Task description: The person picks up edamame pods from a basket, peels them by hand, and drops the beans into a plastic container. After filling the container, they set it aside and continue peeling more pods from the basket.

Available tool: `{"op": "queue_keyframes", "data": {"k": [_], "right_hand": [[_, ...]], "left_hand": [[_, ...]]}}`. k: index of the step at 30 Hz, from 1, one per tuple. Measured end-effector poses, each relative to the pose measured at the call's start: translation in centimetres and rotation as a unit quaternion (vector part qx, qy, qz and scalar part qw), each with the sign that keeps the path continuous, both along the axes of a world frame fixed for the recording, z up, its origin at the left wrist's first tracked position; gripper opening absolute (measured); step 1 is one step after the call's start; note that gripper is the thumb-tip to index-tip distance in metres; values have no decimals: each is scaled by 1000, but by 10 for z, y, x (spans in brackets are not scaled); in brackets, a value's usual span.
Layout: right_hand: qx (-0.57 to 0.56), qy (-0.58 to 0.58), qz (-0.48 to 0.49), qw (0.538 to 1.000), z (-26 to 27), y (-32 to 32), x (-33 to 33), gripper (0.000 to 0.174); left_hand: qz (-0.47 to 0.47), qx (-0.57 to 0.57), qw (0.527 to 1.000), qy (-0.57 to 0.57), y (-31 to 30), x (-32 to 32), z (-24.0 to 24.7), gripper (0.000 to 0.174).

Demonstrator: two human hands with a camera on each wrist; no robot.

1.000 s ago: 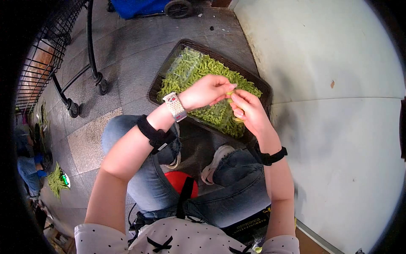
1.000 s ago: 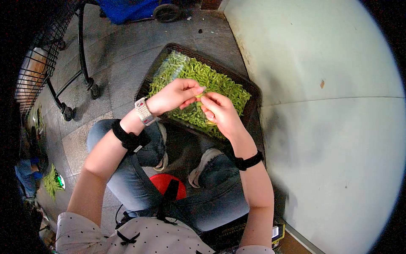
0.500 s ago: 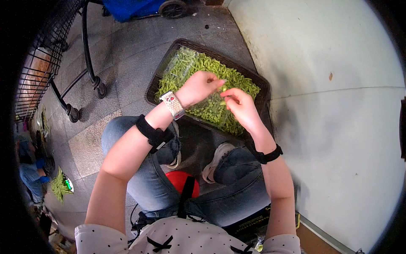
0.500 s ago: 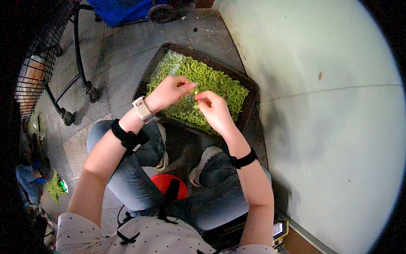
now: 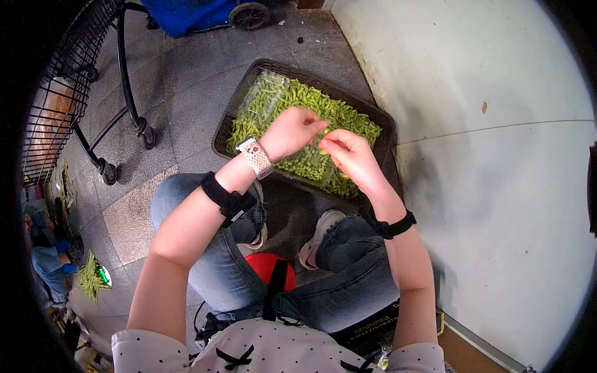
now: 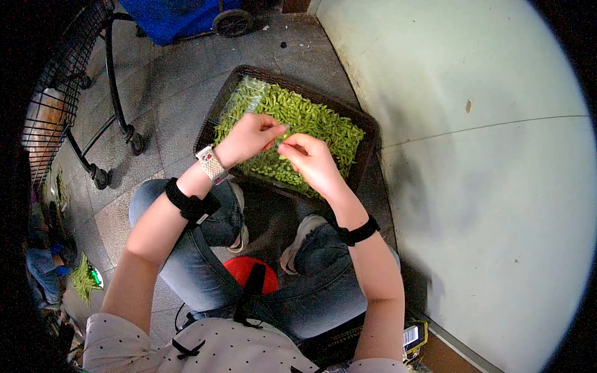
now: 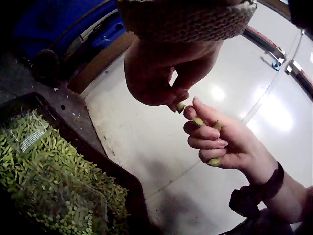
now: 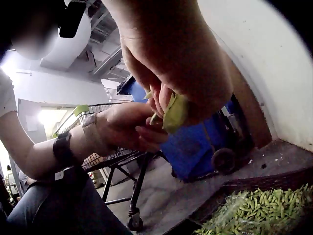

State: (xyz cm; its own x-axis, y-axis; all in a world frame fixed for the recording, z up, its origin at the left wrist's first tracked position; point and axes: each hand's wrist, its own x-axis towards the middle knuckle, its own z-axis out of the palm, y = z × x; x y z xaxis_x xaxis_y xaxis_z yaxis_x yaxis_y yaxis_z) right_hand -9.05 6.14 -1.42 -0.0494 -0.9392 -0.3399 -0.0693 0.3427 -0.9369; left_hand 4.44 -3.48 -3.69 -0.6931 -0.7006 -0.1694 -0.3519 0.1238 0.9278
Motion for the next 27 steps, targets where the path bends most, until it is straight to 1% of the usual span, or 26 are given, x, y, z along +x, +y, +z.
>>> {"op": "queue_keyframes", "data": {"k": [2,3,5,6,9,12,13,16,23,27], "right_hand": [[15,76,-3,997,4,-1,3,20],[23,114,-4,993,5,-1,4,21],[-25,148,0,989,-12,-2,-5,23],[-49,165,3,985,-13,-3,-6,24],[-23,155,-24,987,-7,-1,-11,23],[-60,123,-88,987,-6,-1,-9,20],[-48,141,-85,985,-9,-2,-11,17],[-32,123,-90,988,-9,-1,-10,16],[7,18,-108,994,-4,0,-8,18],[51,-8,-104,993,-6,-4,-12,19]], "left_hand": [[-12,-18,1000,5,2,-1,2,25],[-19,-4,999,25,3,-1,1,24],[-33,23,997,65,4,-3,-1,23],[-35,35,997,64,4,-3,-1,22],[-30,67,995,64,4,-2,3,20],[-17,85,994,66,5,-1,4,20],[-21,84,994,67,4,-1,4,19],[-29,83,994,68,3,-1,1,19],[-47,93,992,72,6,-2,3,18],[-52,69,996,35,4,-3,-7,19]]}}
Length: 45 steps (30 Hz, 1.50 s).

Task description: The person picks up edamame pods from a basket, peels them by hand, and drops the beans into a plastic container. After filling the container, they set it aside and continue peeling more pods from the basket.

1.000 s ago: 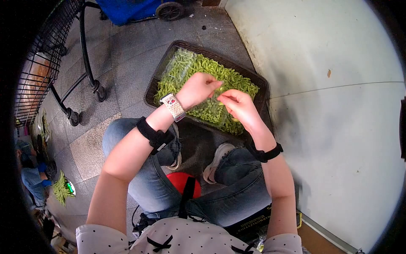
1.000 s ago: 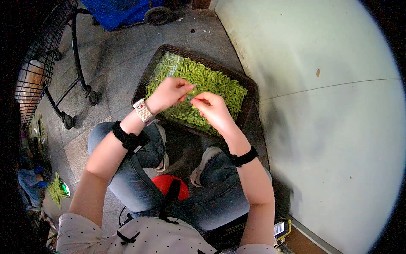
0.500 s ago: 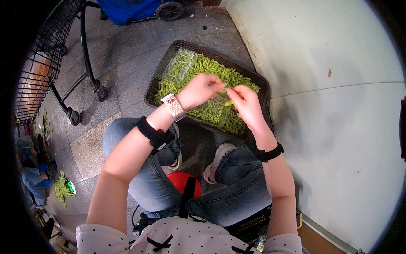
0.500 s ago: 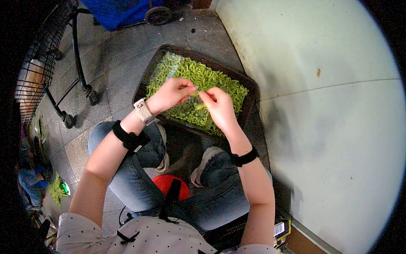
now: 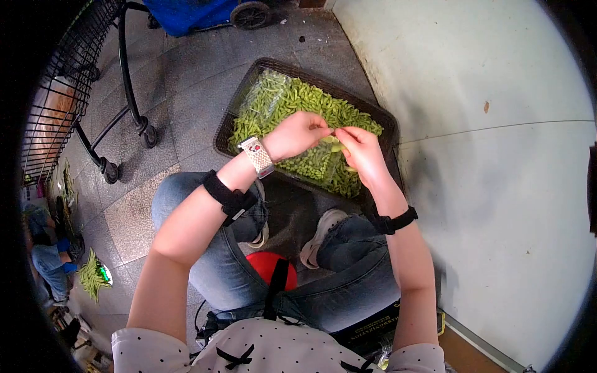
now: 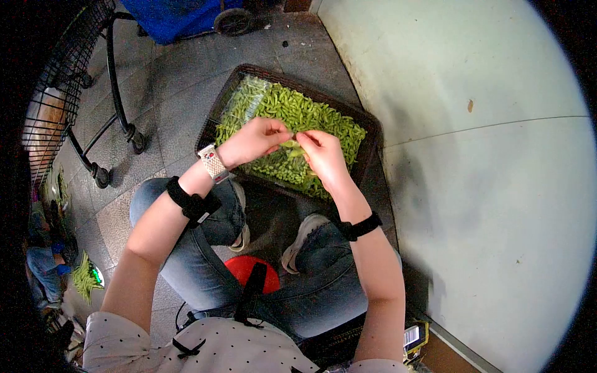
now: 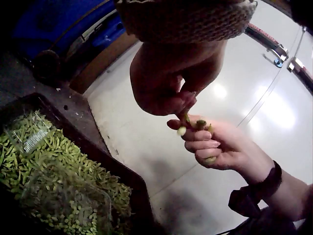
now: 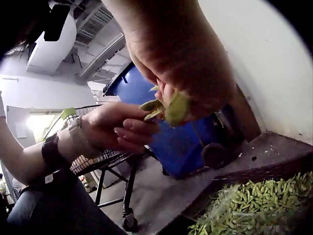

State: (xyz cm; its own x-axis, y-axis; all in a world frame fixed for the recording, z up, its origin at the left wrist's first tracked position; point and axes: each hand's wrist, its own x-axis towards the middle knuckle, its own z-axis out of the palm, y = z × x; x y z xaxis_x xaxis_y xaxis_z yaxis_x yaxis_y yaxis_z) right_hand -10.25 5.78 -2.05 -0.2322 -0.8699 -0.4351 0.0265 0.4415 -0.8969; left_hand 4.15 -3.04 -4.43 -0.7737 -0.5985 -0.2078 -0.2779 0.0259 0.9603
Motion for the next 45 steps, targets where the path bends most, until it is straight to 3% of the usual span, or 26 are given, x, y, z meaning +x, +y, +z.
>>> {"op": "queue_keyframes", "data": {"k": [5,8,13,20,23,32,35,44,45], "right_hand": [[36,-58,7,998,-6,-1,-2,20],[34,-78,2,996,-2,0,-2,21],[43,-76,27,996,-1,0,-4,20],[-42,-54,56,996,7,3,2,12],[-66,-88,60,992,14,6,1,10],[-134,-243,32,960,20,10,4,5],[-152,-235,37,959,21,9,8,5],[-152,-149,45,976,22,10,2,6],[-151,-137,31,979,21,10,2,6]], "left_hand": [[3,-18,1000,-21,2,1,3,21],[27,-98,994,-37,-3,2,-2,20],[33,18,999,-26,-4,5,10,22],[42,139,987,71,-2,2,9,24],[-4,167,984,66,-3,4,19,24],[-74,342,908,232,3,5,31,23],[-27,402,886,229,9,5,34,20],[-34,487,835,253,11,0,23,21],[-19,412,884,221,13,-2,26,22]]}}
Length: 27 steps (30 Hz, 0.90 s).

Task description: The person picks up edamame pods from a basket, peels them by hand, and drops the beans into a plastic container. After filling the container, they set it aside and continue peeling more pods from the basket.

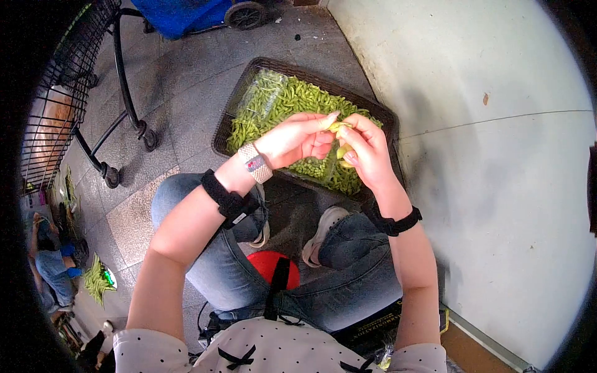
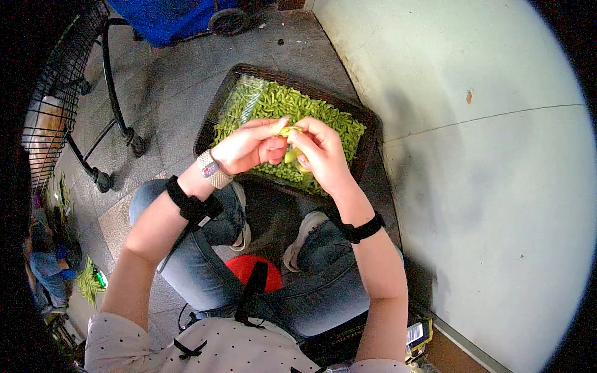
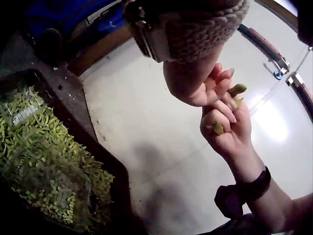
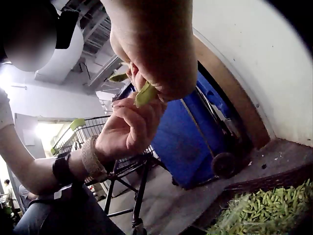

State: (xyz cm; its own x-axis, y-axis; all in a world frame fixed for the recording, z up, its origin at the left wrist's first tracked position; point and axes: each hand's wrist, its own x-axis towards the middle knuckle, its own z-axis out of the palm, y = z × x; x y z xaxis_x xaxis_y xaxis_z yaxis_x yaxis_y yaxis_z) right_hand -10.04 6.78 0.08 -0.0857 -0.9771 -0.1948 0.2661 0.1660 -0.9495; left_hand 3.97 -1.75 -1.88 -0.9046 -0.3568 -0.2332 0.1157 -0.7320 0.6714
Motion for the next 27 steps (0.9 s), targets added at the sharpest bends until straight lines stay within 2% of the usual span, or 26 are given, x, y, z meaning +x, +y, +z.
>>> {"op": "queue_keyframes", "data": {"k": [2,3,6,7,10,13,16,19,25,27], "right_hand": [[10,16,-27,999,-2,0,-1,6],[16,22,-38,999,-5,0,-3,6],[20,-3,-41,999,-6,2,-5,6],[19,-18,-37,999,-5,3,-5,6],[30,-84,-14,996,2,5,-5,5],[3,-30,-2,1000,-1,4,-7,6],[-2,97,10,995,7,4,-4,7],[-36,157,3,987,3,5,1,8],[1,168,11,986,-1,5,-1,7],[36,140,4,990,1,6,-3,8]], "left_hand": [[35,-164,982,-85,3,-5,6,24],[92,-310,944,-65,4,-8,1,22],[191,-463,865,-34,3,-14,-4,21],[151,-462,872,-62,0,-10,-2,21],[136,-413,899,-45,1,-9,0,16],[135,-389,911,-37,2,-10,-3,13],[125,-356,925,-41,3,-8,-1,16],[112,-388,912,-70,2,-8,-2,21],[105,-375,915,-102,4,-12,-7,28],[104,-391,909,-104,4,-11,-5,28]]}}
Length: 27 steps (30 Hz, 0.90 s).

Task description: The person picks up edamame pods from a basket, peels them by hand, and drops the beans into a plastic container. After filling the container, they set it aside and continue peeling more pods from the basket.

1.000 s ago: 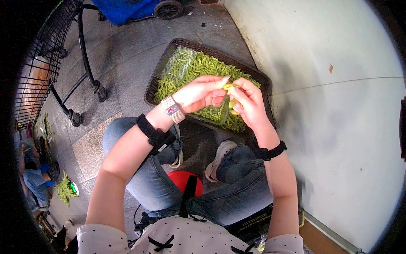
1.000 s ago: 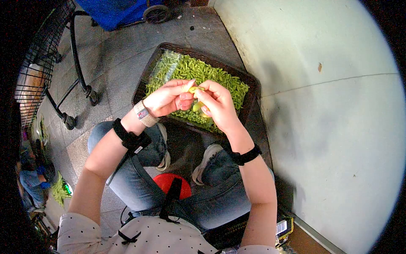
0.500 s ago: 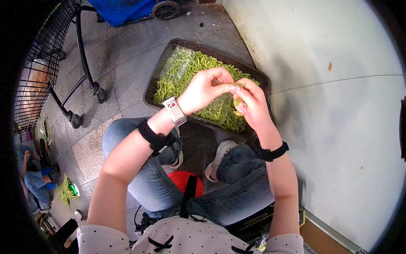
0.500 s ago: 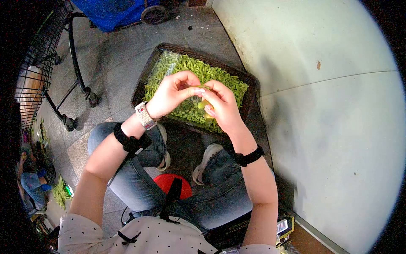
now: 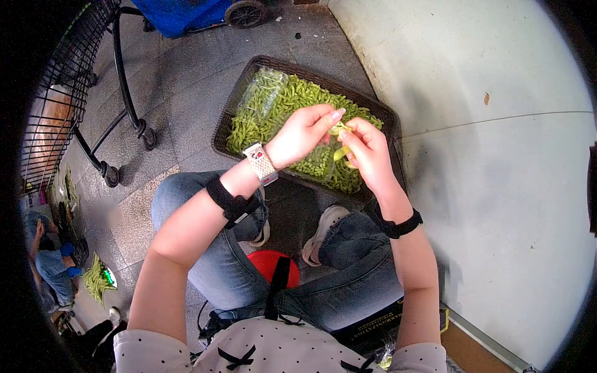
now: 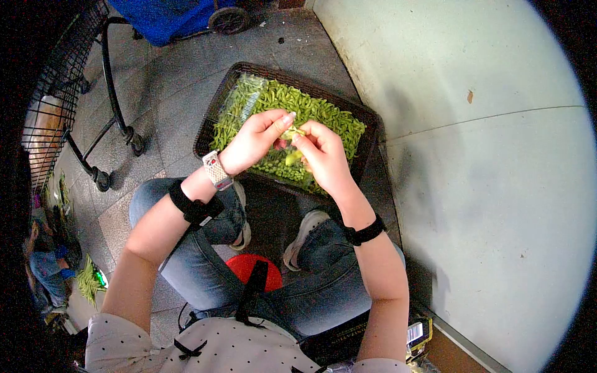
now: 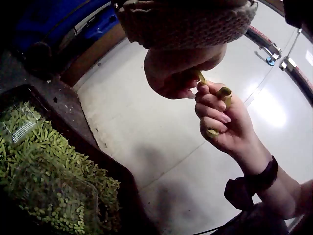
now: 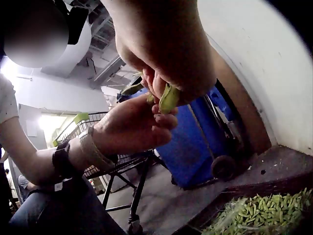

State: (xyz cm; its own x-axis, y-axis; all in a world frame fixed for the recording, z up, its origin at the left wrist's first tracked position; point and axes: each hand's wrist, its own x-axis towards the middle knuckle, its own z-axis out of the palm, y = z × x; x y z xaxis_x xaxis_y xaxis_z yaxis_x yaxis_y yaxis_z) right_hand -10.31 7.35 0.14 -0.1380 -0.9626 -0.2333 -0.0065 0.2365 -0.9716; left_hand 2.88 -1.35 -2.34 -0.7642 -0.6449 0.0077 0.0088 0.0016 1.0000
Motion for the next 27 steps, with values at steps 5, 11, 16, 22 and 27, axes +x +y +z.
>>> {"op": "queue_keyframes", "data": {"k": [5,11,16,22,27], "right_hand": [[30,-31,4,999,-3,-2,2,8],[-55,82,-28,995,-9,-2,8,10],[-61,171,-14,983,-30,-4,4,11],[18,96,-24,995,-48,-9,-1,17],[114,114,-20,987,-48,-11,-11,22]], "left_hand": [[11,43,999,-22,2,0,-1,28],[8,3,999,-36,0,1,-3,30],[41,-62,988,-137,-2,-5,-27,38],[16,-8,969,-248,-2,-5,-29,49],[-58,87,943,-317,-4,-4,-24,42]]}}
